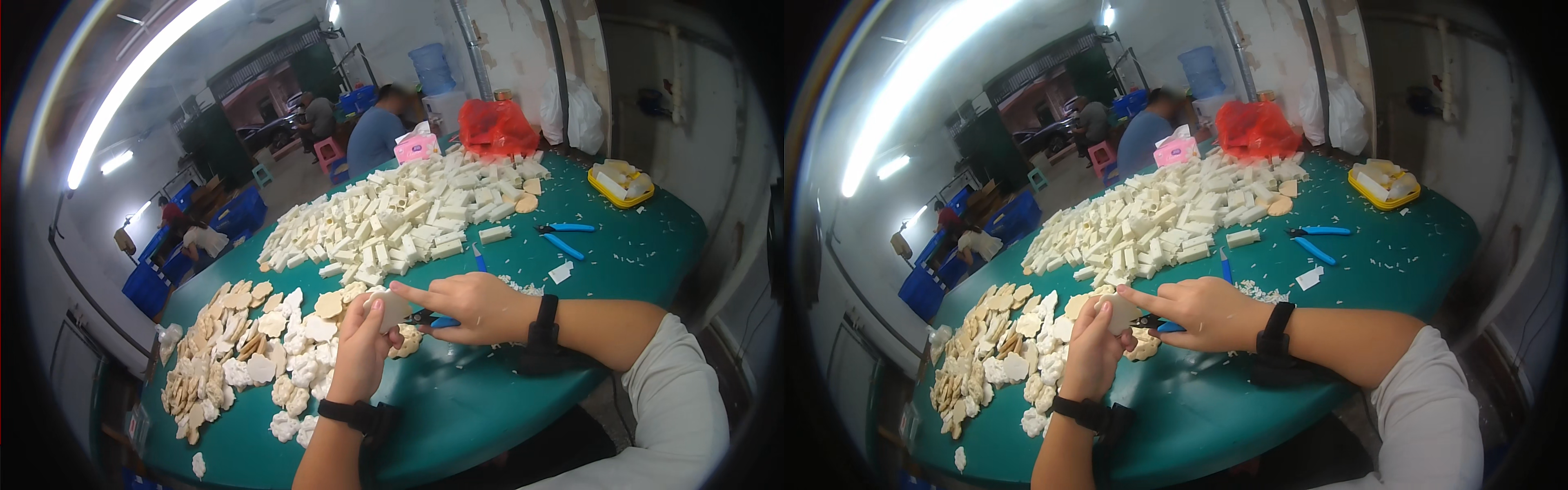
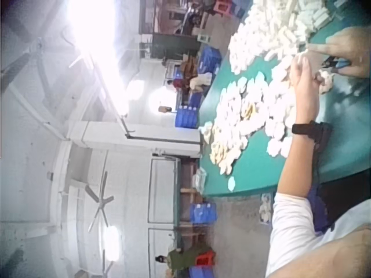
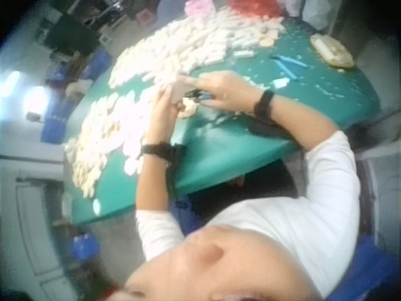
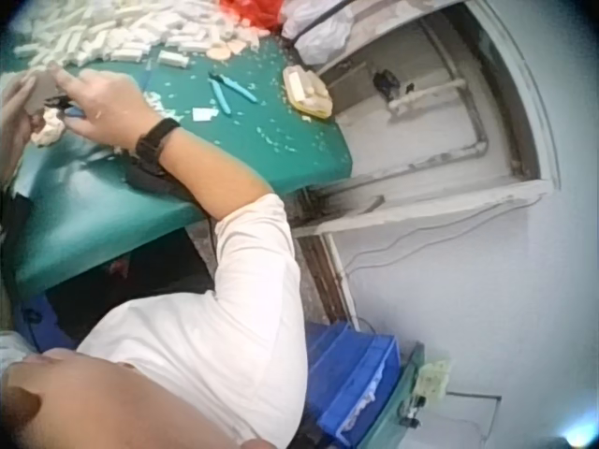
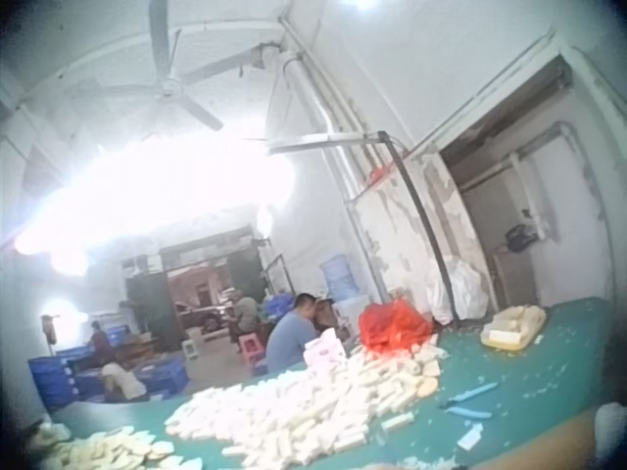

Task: The recorder is using wire cutters and a small pick tool to trim and clean excess plastic flash from white molded plastic components at an assembly table.

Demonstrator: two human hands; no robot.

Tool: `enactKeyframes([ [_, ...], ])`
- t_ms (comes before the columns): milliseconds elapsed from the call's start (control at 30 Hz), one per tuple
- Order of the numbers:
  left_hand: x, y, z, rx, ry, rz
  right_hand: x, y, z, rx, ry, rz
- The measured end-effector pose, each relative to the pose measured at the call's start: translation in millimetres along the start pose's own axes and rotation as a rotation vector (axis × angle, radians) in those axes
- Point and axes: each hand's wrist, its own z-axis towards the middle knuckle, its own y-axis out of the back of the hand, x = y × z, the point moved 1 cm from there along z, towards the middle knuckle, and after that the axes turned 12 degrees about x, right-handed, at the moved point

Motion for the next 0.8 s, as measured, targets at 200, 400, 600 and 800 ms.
enactKeyframes([
  [200, -2, -2, 1, -0.010, 0.020, 0.005, 2, 3, -1, 0.031, -0.001, -0.083],
  [400, 21, 10, 4, -0.035, 0.124, 0.012, 7, -1, -3, 0.156, 0.005, -0.164],
  [600, 25, 9, 7, -0.031, 0.173, -0.039, 0, -8, -5, 0.241, -0.009, -0.124],
  [800, 25, 7, 7, -0.051, 0.182, -0.056, 4, -4, -4, 0.441, -0.102, -0.072],
])
